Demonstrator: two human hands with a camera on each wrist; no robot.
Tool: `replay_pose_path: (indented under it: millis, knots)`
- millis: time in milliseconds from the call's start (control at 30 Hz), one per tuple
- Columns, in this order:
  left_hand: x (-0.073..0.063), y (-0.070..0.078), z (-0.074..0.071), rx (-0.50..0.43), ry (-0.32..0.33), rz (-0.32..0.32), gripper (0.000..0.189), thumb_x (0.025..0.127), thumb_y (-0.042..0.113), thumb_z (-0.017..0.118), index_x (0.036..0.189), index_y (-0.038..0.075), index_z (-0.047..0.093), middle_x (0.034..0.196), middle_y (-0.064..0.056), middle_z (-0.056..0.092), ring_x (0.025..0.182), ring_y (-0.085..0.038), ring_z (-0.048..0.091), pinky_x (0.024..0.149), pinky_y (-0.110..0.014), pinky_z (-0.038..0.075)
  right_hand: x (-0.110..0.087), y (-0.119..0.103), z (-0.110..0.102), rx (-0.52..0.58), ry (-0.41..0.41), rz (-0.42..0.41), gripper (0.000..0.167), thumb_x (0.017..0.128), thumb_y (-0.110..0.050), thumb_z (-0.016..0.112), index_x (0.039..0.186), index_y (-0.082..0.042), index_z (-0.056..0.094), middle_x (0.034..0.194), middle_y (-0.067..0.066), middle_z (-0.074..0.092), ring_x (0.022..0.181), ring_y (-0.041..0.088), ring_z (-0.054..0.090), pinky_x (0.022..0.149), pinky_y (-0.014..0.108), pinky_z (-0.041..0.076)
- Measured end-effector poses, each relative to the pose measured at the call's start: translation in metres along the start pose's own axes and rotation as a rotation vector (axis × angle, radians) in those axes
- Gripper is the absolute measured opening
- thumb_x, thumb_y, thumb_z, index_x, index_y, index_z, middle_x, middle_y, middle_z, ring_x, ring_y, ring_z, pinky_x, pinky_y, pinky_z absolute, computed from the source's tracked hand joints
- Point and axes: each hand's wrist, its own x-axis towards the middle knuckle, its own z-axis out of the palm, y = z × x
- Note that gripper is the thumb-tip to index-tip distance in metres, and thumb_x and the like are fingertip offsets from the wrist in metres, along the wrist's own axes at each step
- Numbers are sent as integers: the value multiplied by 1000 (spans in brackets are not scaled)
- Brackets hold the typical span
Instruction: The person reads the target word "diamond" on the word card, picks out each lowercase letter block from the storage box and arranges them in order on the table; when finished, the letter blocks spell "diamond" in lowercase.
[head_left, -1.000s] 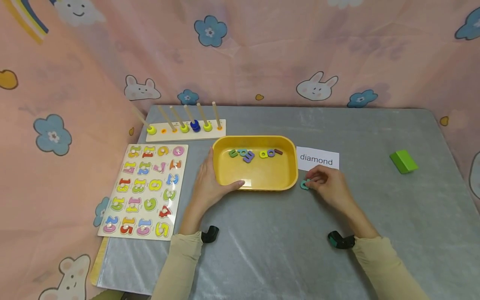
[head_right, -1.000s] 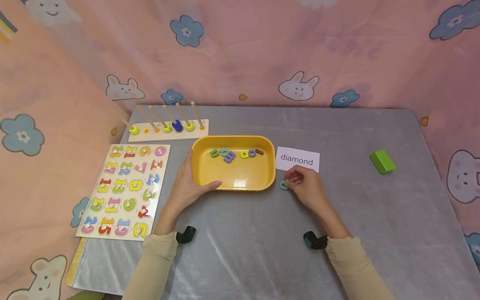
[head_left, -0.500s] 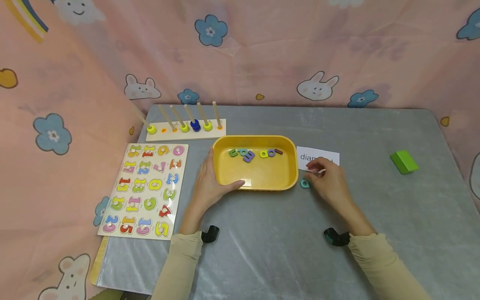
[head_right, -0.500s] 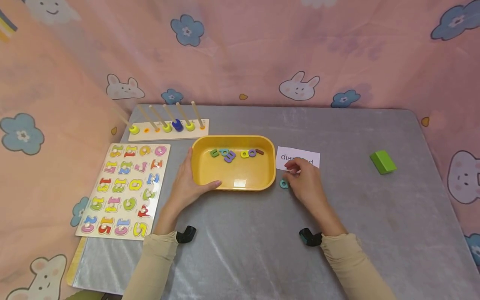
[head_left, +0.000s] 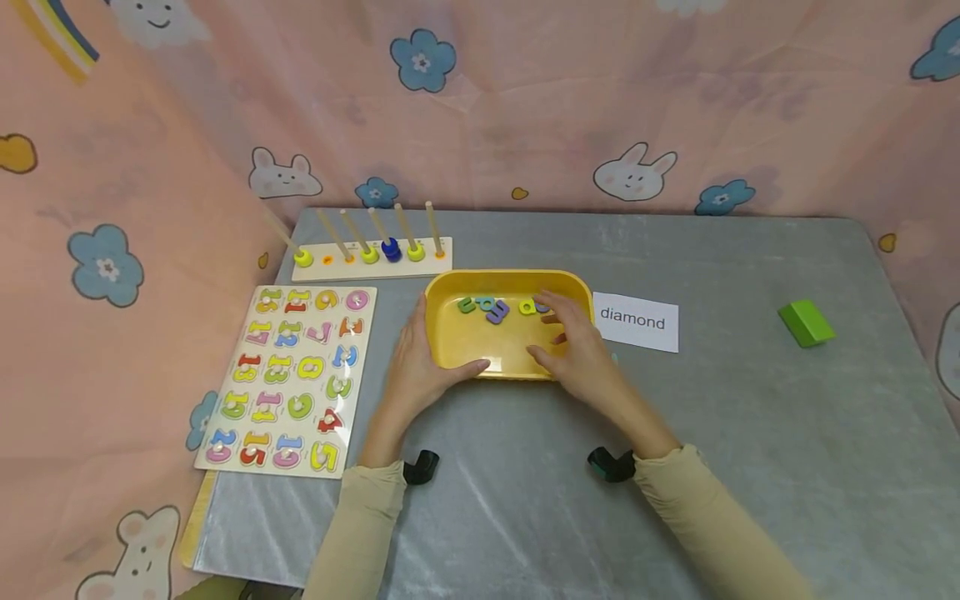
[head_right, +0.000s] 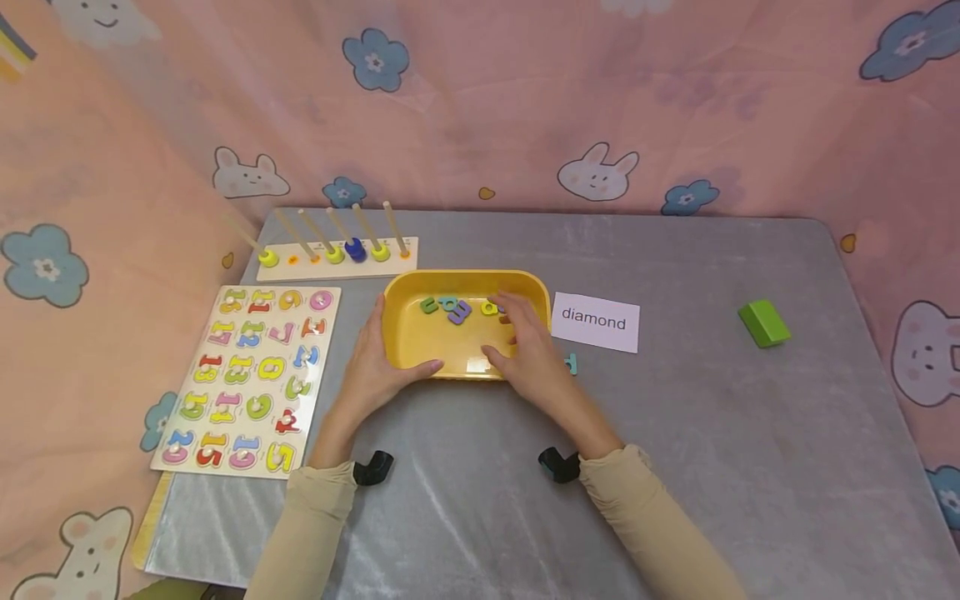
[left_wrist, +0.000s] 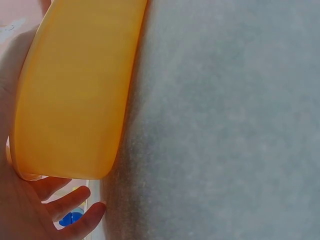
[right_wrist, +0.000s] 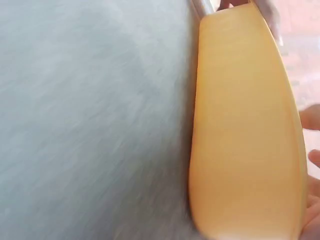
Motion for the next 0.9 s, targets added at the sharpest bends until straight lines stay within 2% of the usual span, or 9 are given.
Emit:
replay_pose_path:
  millis: [200,300,400,433,500,600,700,800,900]
  knots:
    - [1,1,-1,7,-1,2,145,68,65,93,172,16,5,175,-13,26,159,-36,30,127,-60,30,23,-1,10,-41,-228,77,93,94,-24,83,169,-17,28,177,14,19,140,42,56,117,61,45]
    - [0,1,-1,12,-5,0,145,68,65,92,172,16,5,176,-13,25,160,-37,30,127,-61,30,32,1,16,-61,-287,59,95,94,-28,83,170,-22,26,179,13,13,151,44,44,122,65,37]
    - [0,2,-1,11,-6,2,144,69,65,92,172,16,5,176,-14,24,159,-38,30,126,-62,30,39,2,23,-94,-316,16,94,94,-28,83,170,-21,27,178,15,14,158,47,31,124,67,31]
    - [0,2,-1,9,-3,3,144,68,65,92,172,16,5,176,-13,25,159,-38,30,126,-62,30,41,2,25,-112,-314,10,93,94,-28,83,169,-20,28,178,16,16,159,47,29,124,67,30]
    - [0,2,0,6,-1,1,144,68,66,92,172,17,5,176,-13,25,159,-38,31,126,-62,31,43,3,28,-176,-269,26,85,95,-29,82,166,-16,37,174,19,26,154,47,37,122,65,35]
    - [0,2,1,0,-6,-8,145,67,67,92,173,18,5,176,-12,25,160,-36,30,127,-60,30,43,2,30,-293,-127,141,67,97,-24,79,155,-6,50,161,22,42,142,44,49,117,60,44]
    - [0,2,1,-2,-6,-16,145,67,66,93,173,19,5,176,-11,25,160,-35,30,128,-59,30,41,1,29,-410,-7,260,46,101,-11,68,143,6,57,143,27,53,125,43,59,107,55,53]
    - [-1,2,1,-5,1,-20,145,67,64,94,173,19,5,176,-11,26,160,-35,30,128,-59,29,40,2,29,-486,2,290,38,101,2,60,137,14,58,131,31,57,113,42,63,100,52,57]
    - [-1,3,1,-7,1,-18,145,66,63,94,173,18,6,175,-12,26,160,-35,30,128,-59,29,40,4,28,-509,-14,279,35,97,8,61,131,15,61,121,30,60,102,41,67,93,50,60]
